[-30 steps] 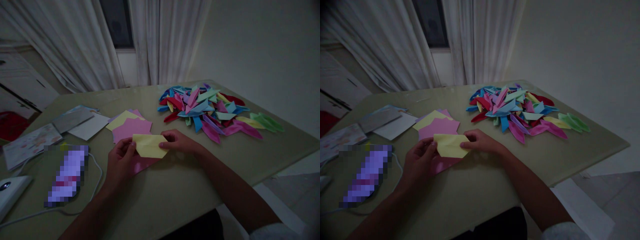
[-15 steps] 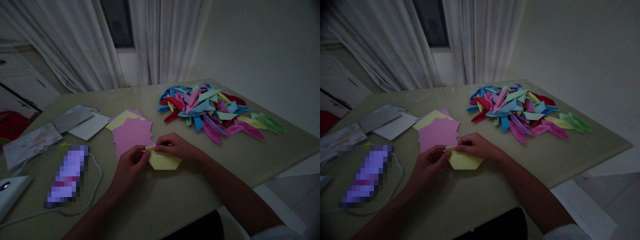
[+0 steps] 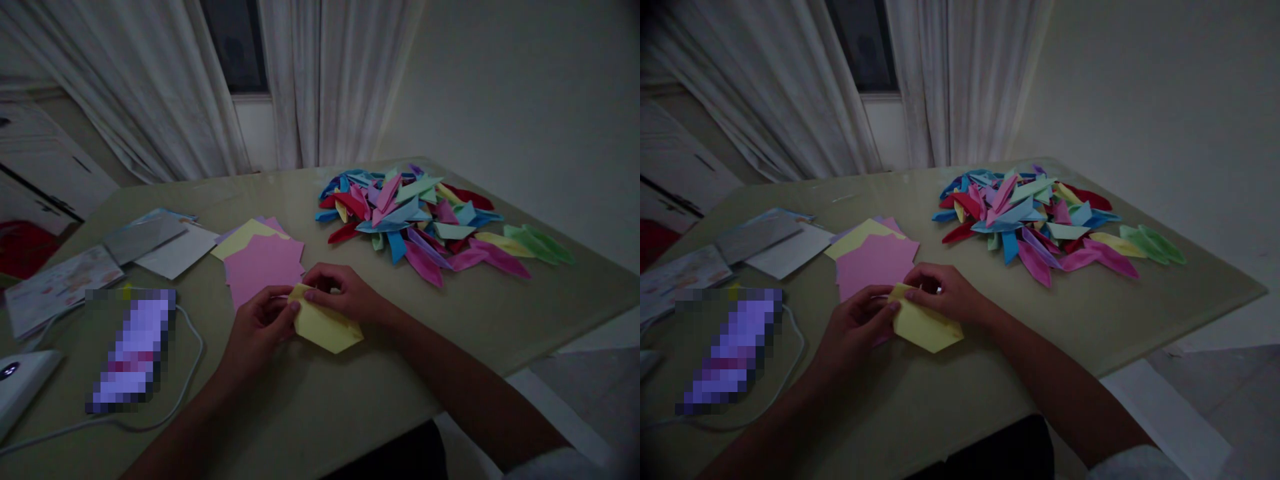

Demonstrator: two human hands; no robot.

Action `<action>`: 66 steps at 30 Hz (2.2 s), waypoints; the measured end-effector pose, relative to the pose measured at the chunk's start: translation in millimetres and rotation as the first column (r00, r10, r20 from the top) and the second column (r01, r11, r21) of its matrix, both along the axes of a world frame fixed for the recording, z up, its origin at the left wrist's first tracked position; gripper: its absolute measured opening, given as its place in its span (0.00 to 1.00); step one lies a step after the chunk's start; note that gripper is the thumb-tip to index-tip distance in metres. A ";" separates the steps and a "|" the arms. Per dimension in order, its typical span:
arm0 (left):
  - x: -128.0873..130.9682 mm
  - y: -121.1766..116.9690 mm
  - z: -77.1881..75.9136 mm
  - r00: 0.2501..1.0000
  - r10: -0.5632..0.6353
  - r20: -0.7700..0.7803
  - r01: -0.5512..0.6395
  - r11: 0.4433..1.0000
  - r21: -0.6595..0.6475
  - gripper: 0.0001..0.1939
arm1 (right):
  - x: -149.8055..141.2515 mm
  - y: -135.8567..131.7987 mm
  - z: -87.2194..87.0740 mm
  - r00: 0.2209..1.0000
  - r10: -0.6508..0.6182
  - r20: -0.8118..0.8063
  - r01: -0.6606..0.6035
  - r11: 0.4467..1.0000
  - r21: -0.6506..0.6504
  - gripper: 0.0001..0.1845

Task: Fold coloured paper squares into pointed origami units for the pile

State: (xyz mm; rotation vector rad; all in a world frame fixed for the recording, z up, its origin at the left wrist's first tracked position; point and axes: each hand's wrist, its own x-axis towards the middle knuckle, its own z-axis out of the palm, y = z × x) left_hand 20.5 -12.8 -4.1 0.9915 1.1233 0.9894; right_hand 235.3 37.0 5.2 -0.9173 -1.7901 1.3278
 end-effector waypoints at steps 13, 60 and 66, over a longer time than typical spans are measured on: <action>0.8 1.1 0.9 0.996 0.021 0.092 -0.012 0.996 -0.093 0.28 | -0.6 1.0 -1.4 0.999 -0.040 -0.009 0.040 0.999 -0.025 0.18; 6.8 -0.8 3.8 0.971 0.137 0.197 -0.100 0.977 -0.187 0.21 | 20.0 9.9 -0.5 0.980 0.122 0.160 -0.191 0.807 0.559 0.18; 5.4 0.1 -1.7 0.978 0.114 0.176 -0.085 0.983 -0.164 0.23 | 18.4 8.0 1.0 0.980 0.121 0.159 -0.193 0.786 0.587 0.18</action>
